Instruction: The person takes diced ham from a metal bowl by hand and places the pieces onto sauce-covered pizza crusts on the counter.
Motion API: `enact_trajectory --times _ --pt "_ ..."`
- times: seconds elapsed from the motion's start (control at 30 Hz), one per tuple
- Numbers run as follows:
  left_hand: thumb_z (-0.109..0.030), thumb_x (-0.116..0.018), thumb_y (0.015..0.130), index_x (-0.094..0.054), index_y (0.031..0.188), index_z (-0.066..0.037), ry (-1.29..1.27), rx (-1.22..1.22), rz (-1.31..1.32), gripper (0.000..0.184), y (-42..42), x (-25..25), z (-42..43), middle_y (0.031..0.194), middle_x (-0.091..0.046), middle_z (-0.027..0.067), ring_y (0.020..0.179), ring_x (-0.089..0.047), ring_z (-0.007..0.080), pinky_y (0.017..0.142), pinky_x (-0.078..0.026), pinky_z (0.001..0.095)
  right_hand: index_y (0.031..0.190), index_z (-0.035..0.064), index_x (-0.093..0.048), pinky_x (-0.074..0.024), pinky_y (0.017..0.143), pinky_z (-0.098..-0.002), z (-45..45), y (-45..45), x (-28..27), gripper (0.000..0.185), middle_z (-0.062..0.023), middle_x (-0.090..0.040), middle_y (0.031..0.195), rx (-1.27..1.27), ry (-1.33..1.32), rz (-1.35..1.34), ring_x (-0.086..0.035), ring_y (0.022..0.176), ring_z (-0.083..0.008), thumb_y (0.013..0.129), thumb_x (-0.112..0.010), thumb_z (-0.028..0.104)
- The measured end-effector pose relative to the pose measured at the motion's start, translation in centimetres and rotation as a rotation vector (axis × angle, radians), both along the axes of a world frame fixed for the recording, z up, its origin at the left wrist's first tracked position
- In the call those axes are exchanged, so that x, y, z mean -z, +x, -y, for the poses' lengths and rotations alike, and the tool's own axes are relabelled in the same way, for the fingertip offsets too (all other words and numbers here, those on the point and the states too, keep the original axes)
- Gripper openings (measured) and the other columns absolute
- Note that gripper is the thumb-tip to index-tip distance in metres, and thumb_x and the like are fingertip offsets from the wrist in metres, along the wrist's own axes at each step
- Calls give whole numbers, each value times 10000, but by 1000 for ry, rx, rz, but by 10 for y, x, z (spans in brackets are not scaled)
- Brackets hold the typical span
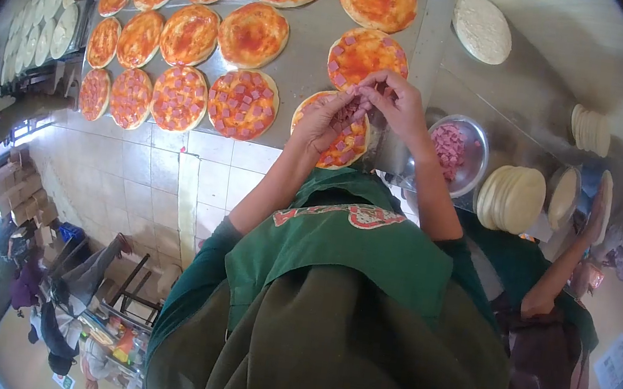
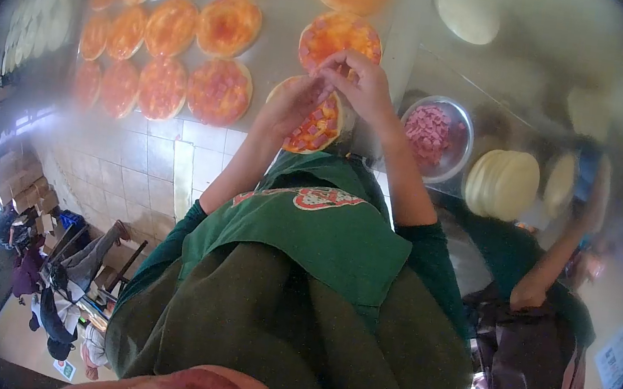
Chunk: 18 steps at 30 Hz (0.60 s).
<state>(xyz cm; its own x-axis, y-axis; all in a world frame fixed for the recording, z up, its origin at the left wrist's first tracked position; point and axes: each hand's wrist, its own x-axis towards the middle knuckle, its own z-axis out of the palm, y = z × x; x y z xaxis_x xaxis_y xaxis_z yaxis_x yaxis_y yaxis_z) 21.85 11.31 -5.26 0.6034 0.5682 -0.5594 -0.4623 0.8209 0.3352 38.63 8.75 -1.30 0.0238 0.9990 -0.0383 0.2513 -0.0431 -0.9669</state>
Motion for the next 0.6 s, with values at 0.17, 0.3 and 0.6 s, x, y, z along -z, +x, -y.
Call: enact_trajectory --times 0.17,0.3,0.6 --pt "-213 -611 881 -629 988 -15 11 -85 -42 226 3 -7 -5 937 -666 94 866 -645 166 790 -529 263 913 35 -641 -432 610 -201 -19 3 15 117 9 -635 796 132 92 -17 -566 678 -53 841 -639 127" --pt "-217 -609 882 -631 989 -23 67 -115 -12 223 -5 8 -10 936 -666 101 858 -644 164 794 -527 262 920 47 -661 -455 625 -228 -61 18 48 160 0 -635 761 342 -57 134 -594 705 -85 836 -652 183" --pt "-211 -609 881 -630 1000 -9 43 -172 -55 236 -17 -5 -1 969 -666 119 859 -648 164 799 -530 264 911 147 -687 -472 616 -313 -100 19 69 246 -36 -628 768 379 124 792 -592 673 -205 740 -715 322"
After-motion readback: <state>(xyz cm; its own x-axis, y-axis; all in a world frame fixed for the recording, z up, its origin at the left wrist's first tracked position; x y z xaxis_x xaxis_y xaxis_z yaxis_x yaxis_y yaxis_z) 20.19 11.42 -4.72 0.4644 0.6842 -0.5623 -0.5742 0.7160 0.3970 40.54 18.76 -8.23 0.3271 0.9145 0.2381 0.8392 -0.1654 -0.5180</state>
